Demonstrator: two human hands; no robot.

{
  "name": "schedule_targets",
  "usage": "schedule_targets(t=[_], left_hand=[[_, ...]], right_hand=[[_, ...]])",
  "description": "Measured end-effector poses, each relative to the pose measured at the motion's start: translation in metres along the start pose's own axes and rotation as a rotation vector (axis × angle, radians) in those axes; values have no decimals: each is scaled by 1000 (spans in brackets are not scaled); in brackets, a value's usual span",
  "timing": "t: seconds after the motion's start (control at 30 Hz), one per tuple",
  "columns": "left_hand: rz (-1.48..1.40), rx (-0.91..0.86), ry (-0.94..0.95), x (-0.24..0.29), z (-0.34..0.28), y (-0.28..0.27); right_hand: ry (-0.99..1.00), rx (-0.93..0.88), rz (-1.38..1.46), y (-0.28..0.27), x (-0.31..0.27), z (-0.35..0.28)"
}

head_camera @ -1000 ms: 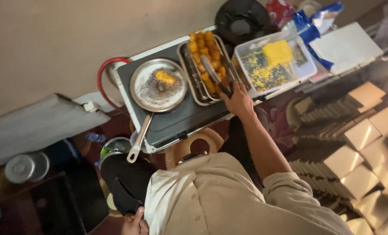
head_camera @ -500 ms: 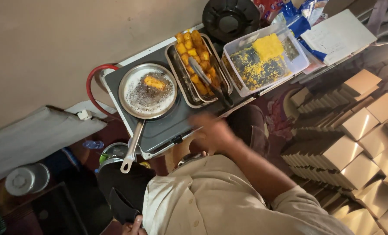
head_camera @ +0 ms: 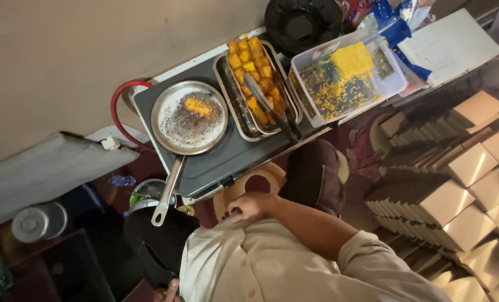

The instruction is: Frying small food items in a pan and transferring them to a tray using tongs.

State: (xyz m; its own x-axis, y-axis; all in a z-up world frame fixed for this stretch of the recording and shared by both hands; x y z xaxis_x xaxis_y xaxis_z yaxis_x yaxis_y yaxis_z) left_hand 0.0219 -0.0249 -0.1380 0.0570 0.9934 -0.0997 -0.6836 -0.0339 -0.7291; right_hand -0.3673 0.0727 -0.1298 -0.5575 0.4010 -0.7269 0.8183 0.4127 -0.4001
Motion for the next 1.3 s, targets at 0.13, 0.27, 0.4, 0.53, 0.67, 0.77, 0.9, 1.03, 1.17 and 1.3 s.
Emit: schedule_targets(t=[0.13, 0.27, 0.4, 0.53, 0.67, 0.77, 0.9, 1.03, 1.17, 1.3], left_hand=[[-181, -95, -166, -10, -56, 2], [-729, -889, -2000, -24, 51, -17], [-713, -913, -1953, -22, 51, -19], [-768, -847, -2025, -22, 55, -20], [-846, -836, -1935, -22, 62, -18], [-755, -828, -1939, -23, 43, -15], [-882, -822, -1919, -23, 66, -18], [-926, -828, -1926, -22, 73, -20], [-1016, -754, -1930, -17, 54, -12], [-987, -792, -1957, -18, 57, -15]], right_hand=[[42, -3, 56, -2, 6, 6], [43, 4, 99, -22, -16, -7], [66, -19, 19, -5, 8, 15], [126, -28, 42, -11, 2, 7], [171, -53, 23, -5, 10, 12], [128, -39, 64, -4, 13, 12], [153, -31, 32, -8, 7, 10], [169, -47, 23, -12, 0, 5], [160, -37, 9, -8, 8, 8], [110, -5, 24, -3, 17, 14]])
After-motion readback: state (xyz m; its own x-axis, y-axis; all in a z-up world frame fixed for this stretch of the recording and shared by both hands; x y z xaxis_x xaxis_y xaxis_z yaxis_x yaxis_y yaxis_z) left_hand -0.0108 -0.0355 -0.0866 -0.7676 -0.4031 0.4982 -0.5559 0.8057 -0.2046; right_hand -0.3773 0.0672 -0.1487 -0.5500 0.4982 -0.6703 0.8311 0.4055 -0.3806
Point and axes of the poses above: each hand's wrist, its own z-axis towards the middle knuckle, its own y-axis out of the palm, x = y × z, the point moved 5 cm from there along z, towards the middle knuckle, and after that the axes turned 1 degree about x, right-handed, at the moved point
